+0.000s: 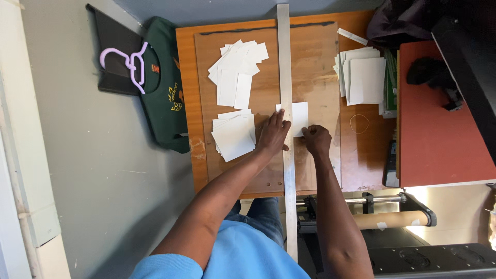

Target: The person repeatedly picks up white paper sheets, aligns them against a metal guide on a wooden table, and uses a paper cutter to trim them. The trimmed pieces are stacked on the table.

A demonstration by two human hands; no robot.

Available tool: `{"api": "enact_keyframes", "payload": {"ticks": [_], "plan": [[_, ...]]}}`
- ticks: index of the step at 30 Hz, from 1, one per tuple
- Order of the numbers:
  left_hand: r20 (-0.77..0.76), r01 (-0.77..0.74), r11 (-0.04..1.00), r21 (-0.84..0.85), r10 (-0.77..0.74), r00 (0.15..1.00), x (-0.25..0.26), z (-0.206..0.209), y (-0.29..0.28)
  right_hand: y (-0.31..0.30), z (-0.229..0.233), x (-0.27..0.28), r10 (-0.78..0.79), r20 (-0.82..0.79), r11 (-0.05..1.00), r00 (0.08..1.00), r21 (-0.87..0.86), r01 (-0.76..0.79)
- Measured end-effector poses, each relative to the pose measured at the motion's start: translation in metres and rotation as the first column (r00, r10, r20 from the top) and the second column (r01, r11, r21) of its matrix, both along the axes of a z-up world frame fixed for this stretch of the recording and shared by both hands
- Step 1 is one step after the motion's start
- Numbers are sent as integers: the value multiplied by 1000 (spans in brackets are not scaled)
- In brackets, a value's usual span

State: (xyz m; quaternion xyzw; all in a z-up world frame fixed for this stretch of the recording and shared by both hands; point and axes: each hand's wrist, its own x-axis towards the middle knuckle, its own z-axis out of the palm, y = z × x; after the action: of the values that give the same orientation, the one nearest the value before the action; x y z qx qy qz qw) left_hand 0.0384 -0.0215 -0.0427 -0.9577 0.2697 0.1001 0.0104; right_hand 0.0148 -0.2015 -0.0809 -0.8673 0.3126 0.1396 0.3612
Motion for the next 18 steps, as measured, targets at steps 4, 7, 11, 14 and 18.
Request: {"api": "enact_keyframes", "payload": {"ticks": [4,7,11,14,18], "plan": [[9,-7,1000,29,6,1000,1,4,-3,4,7,-2,9,23,1000,1000,-11,-8],[10,-14,997,78,13,1000,1,3,-5,3,30,-8,6,39,1000,999,-3,-6],[-104,-27,998,65,34,994,1,14,-6,-13,69,-28,-85,186,996,979,-9,88],[-165,-29,995,91,44,985,7,26,-8,-29,73,-54,-133,252,979,959,-117,167],[-204,-51,993,106,72,976,8,31,-12,-20,76,-73,-69,260,957,963,-255,137]]}}
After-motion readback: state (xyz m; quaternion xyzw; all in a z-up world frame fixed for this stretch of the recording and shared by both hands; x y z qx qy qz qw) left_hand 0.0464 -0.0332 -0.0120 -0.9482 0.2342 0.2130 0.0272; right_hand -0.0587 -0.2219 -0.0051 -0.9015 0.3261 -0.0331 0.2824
